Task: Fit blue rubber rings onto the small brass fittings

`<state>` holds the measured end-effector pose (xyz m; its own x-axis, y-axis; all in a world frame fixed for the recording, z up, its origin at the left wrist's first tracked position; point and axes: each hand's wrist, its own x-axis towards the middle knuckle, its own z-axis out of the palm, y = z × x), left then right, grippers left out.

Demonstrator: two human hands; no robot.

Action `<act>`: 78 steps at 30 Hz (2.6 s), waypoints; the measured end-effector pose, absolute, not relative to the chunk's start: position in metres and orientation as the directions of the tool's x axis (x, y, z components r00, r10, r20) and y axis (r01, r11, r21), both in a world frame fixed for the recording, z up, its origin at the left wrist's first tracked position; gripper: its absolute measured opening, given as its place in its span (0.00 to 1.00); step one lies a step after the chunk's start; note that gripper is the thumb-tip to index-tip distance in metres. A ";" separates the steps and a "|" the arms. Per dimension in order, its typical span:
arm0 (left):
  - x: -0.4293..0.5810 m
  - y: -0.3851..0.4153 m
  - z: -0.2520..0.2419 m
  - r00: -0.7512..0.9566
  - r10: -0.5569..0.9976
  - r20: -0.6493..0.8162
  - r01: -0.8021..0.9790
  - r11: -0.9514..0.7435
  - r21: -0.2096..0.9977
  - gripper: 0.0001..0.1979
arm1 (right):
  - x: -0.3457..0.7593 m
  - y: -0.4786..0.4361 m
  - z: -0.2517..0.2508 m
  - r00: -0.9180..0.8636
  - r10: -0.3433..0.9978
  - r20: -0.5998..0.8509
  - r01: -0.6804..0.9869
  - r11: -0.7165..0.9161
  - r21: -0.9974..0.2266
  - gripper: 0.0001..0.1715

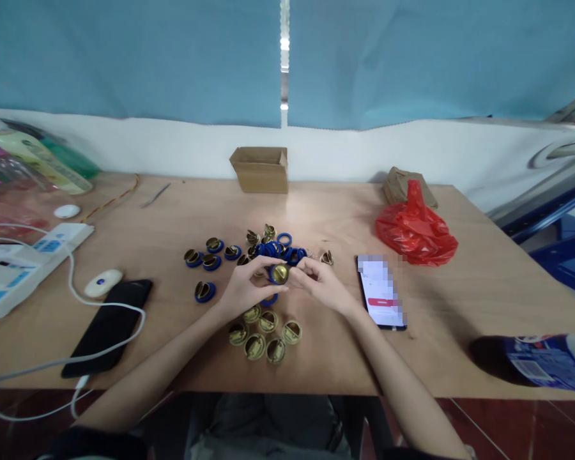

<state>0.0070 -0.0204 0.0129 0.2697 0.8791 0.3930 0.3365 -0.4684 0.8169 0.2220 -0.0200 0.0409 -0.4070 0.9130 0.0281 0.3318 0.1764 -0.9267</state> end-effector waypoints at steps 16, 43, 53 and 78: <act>0.006 -0.019 0.008 0.266 0.825 0.499 0.361 -0.565 0.742 0.23 | 0.212 -0.024 0.029 -0.455 0.877 -0.157 -0.147 -0.247 -0.958 0.24; 0.004 -0.025 0.003 0.425 0.547 0.722 0.348 -0.834 0.427 0.16 | 0.206 -0.026 0.033 -0.500 0.861 -0.092 -0.019 -0.117 -0.993 0.21; 0.003 -0.024 -0.005 0.398 0.542 0.740 0.347 -0.836 0.425 0.18 | 0.206 -0.024 0.027 -0.499 0.864 -0.065 -0.014 -0.083 -0.996 0.22; 0.009 -0.029 0.004 0.388 0.713 0.584 0.371 -0.701 0.609 0.26 | 0.203 -0.032 0.032 -0.446 0.895 -0.025 -0.045 -0.050 -0.998 0.24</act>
<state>0.0094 -0.0286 0.0038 0.3882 0.7129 0.5839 0.3714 -0.7009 0.6089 0.2031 -0.0321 0.0324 -0.4457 0.8948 -0.0246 -0.0450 -0.0498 -0.9977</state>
